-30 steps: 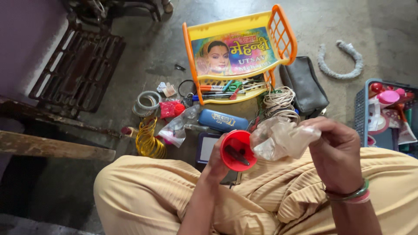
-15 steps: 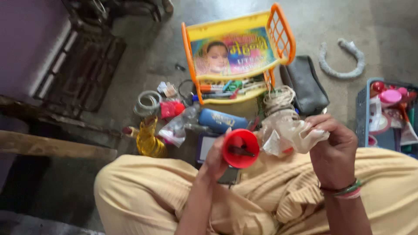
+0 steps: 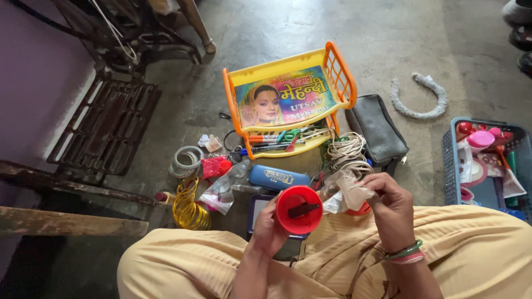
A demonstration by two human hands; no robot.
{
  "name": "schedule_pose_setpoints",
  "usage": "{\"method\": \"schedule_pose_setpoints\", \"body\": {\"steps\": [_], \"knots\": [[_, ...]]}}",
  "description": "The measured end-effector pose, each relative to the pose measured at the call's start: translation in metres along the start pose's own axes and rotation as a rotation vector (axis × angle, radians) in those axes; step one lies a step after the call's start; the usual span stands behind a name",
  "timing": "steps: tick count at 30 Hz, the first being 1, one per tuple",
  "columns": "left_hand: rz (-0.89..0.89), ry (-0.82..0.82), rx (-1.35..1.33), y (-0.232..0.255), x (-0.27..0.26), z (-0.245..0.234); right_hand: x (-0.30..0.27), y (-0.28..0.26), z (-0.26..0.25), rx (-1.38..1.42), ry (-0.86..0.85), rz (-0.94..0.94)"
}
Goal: The person sits on the floor and organizes various small items, including a red container, a small white cup, and a blue packet. They open and close the red container, transfer contents between the cup and the container, and place the blue packet inside. The person also handles a roll of white tape and a coiled wire.
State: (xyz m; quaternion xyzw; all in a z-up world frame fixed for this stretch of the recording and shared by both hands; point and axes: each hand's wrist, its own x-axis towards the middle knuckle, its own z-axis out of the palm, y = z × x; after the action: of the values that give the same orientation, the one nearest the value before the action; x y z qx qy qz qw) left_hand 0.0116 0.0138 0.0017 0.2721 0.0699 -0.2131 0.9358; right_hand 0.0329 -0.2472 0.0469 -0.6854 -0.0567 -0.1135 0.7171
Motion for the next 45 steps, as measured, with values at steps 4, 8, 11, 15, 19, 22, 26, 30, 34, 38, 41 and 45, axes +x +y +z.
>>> {"method": "schedule_pose_setpoints", "body": {"steps": [4, 8, 11, 15, 19, 22, 26, 30, 34, 38, 41, 45], "knots": [[0.034, 0.017, -0.01, -0.003, 0.0, -0.004, -0.001, -0.006, 0.004, -0.006, -0.002, 0.01], [-0.096, 0.092, 0.029, 0.006, -0.001, 0.006, -0.002, -0.001, 0.004, -0.029, -0.012, -0.017], [-0.121, 0.089, 0.141, 0.012, -0.003, 0.018, -0.002, 0.004, 0.002, -0.023, -0.01, -0.024], [-0.143, 0.199, 0.381, 0.022, 0.008, 0.015, 0.0, 0.005, -0.002, -0.021, 0.002, -0.017], [0.107, 0.458, 0.924, 0.024, 0.052, -0.016, 0.0, 0.005, -0.002, 0.0, 0.018, -0.013], [0.336, 0.539, 1.471, 0.032, 0.066, -0.038, 0.0, 0.007, -0.003, 0.007, 0.025, 0.01], [0.442, 0.775, 1.826, 0.037, 0.059, -0.015, -0.001, 0.011, -0.006, 0.022, 0.063, 0.03], [0.908, 0.737, 1.913, 0.039, 0.034, 0.033, 0.0, 0.008, 0.001, 0.07, 0.087, 0.035], [0.525, 0.144, 1.298, 0.013, 0.033, 0.065, -0.003, 0.008, 0.021, 0.24, 0.106, 0.017], [-0.128, -0.029, 0.052, -0.014, 0.034, 0.058, -0.013, 0.017, 0.04, 0.117, 0.08, 0.028], [-0.01, -0.136, 0.057, -0.027, 0.045, 0.033, -0.018, 0.015, 0.049, -0.082, 0.044, 0.086], [-0.066, -0.065, 0.118, -0.042, 0.051, 0.019, -0.012, 0.01, 0.053, -0.369, 0.092, 0.062]]}}
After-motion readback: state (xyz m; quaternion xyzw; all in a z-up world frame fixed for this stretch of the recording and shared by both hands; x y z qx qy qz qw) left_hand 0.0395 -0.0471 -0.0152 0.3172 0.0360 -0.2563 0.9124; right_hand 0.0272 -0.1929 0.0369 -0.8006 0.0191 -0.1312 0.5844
